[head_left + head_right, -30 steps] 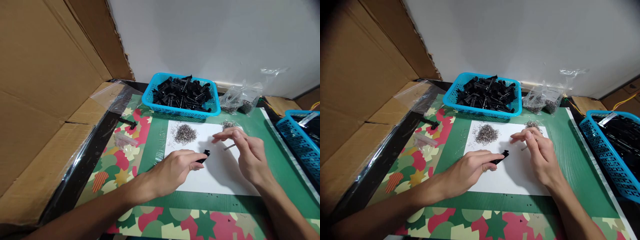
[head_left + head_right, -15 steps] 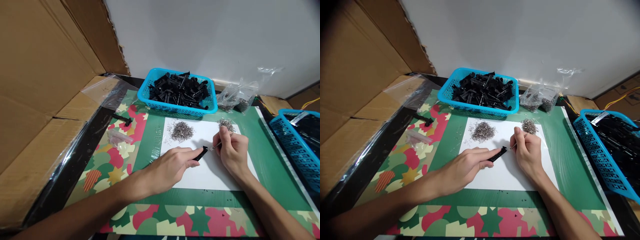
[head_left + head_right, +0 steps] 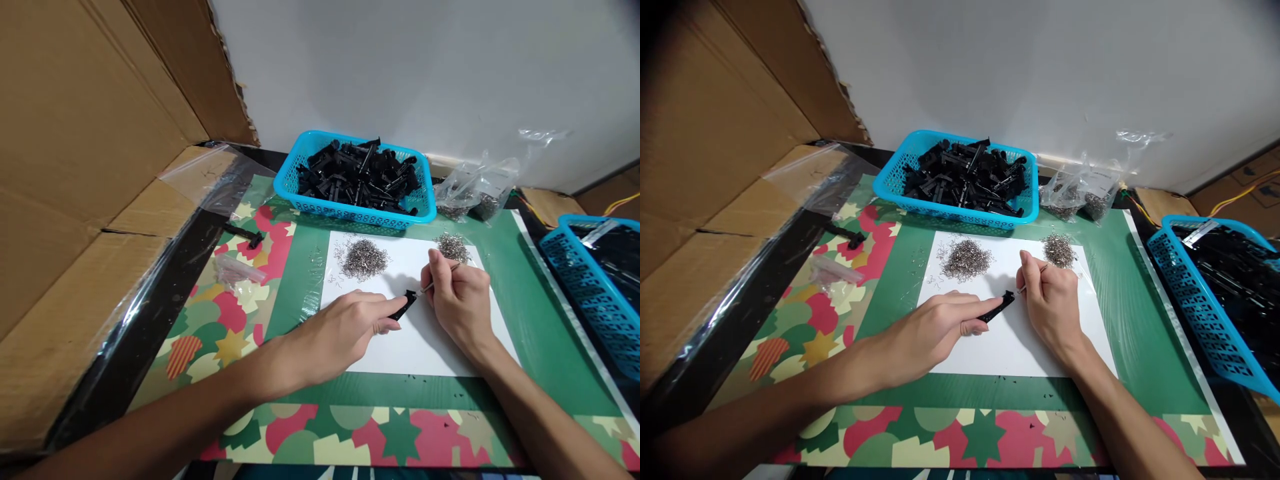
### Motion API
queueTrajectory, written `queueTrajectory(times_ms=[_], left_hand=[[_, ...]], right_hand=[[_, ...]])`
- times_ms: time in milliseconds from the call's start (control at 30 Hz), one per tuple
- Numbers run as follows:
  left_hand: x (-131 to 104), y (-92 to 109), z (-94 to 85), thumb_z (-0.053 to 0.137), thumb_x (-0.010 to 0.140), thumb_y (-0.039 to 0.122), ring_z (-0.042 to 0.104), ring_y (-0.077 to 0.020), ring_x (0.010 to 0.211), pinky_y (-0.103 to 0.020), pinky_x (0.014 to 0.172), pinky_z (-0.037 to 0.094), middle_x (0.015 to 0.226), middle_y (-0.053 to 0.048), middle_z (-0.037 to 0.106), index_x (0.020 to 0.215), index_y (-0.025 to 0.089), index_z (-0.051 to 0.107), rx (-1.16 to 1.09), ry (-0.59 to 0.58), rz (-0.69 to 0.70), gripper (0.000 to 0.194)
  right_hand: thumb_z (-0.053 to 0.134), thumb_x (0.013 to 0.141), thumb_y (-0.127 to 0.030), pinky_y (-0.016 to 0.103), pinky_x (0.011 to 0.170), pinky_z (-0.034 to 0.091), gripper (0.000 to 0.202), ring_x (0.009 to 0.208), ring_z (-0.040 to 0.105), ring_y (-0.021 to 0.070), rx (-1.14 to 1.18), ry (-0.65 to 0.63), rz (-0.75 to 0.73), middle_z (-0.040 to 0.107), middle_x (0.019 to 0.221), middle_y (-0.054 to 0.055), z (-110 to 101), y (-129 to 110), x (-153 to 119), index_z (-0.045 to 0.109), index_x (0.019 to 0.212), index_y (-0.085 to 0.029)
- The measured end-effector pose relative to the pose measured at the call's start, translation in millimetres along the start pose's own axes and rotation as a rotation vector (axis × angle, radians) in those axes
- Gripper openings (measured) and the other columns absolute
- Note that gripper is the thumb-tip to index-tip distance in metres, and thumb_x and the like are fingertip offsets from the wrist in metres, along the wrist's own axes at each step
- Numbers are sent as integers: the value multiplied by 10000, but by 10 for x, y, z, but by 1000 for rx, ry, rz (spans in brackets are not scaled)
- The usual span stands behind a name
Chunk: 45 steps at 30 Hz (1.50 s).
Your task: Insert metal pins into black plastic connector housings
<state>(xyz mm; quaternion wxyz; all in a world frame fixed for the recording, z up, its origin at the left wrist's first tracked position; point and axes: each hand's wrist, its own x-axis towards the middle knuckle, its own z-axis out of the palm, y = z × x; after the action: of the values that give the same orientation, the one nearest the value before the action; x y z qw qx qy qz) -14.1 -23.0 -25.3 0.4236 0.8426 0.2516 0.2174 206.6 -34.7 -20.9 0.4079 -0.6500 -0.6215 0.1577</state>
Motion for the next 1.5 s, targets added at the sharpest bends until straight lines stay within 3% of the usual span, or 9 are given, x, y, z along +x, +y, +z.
queueTrajectory(times_ms=[400, 633, 733, 833, 967, 1067, 1233, 1367, 1500], left_hand=[[47, 1, -29, 504, 998, 9, 761, -188, 924, -300, 842, 603, 1060, -112, 819, 1475, 110, 625, -137, -16, -82, 502], [58, 89, -109, 528, 1078, 247, 709, -223, 1016, -350, 955, 560, 1151, -99, 779, 1437, 177, 662, -68, 10, -172, 390], [14, 98, -134, 476, 1110, 359, 670, -195, 961, -323, 903, 560, 1228, -82, 719, 1561, 267, 519, -42, 43, -228, 462], [-34, 48, -146, 457, 1114, 421, 616, -175, 805, -286, 783, 558, 966, -27, 683, 1630, 312, 396, -52, 49, -270, 531], [-41, -26, -156, 479, 1101, 431, 655, -198, 908, -288, 819, 574, 1127, -71, 690, 1613, 309, 425, -106, 98, -249, 529], [-23, -66, -182, 471, 1101, 390, 658, -246, 1115, -337, 971, 573, 1372, -114, 636, 1552, 301, 519, -103, 109, -141, 462], [-29, -70, -183, 439, 1111, 350, 668, -242, 1077, -338, 947, 575, 1351, -114, 659, 1543, 323, 537, -72, 120, -68, 445], [-59, -50, -114, 453, 1107, 390, 652, -173, 896, -293, 796, 569, 1549, -123, 502, 1554, 351, 516, -99, 238, -128, 453], [-72, -77, -72, 444, 1105, 422, 645, -172, 892, -305, 795, 556, 1559, -129, 471, 1537, 345, 533, -80, 297, -150, 447]], right_hand=[[393, 1110, -443, 266, 513, 356, 606, 405, 445, 92, -116, -17, -160, 521, 480, -12, 58, -10, -30, 589, 593, -197], [429, 1087, -581, 259, 455, 378, 673, 397, 514, 125, 299, 152, 95, 544, 436, 0, 36, 64, 13, 660, 595, -182], [380, 1097, -598, 278, 518, 478, 664, 551, 657, 175, 457, 224, 54, 719, 640, 63, -2, 134, 61, 765, 767, -170], [376, 1107, -572, 340, 777, 565, 595, 894, 743, 233, 436, 236, -68, 803, 977, 112, -45, 150, 129, 806, 956, -189], [335, 1120, -564, 294, 687, 499, 570, 703, 657, 174, 423, -64, -190, 725, 812, 49, -65, 101, 156, 767, 1108, -192], [340, 1132, -518, 276, 681, 442, 542, 685, 593, 152, 319, -329, -254, 675, 764, 23, -55, 45, 122, 754, 1032, -184], [536, 1082, -469, 256, 680, 412, 390, 735, 601, 144, 294, -427, -194, 720, 833, 20, -107, -19, 114, 746, 906, -192], [504, 1078, -510, 260, 623, 390, 470, 657, 557, 146, 173, -332, -170, 669, 732, 14, -317, 18, 221, 700, 796, -190], [450, 1068, -550, 288, 575, 371, 531, 587, 548, 172, -198, 20, -44, 638, 653, 28, -851, 263, 406, 643, 710, -209]])
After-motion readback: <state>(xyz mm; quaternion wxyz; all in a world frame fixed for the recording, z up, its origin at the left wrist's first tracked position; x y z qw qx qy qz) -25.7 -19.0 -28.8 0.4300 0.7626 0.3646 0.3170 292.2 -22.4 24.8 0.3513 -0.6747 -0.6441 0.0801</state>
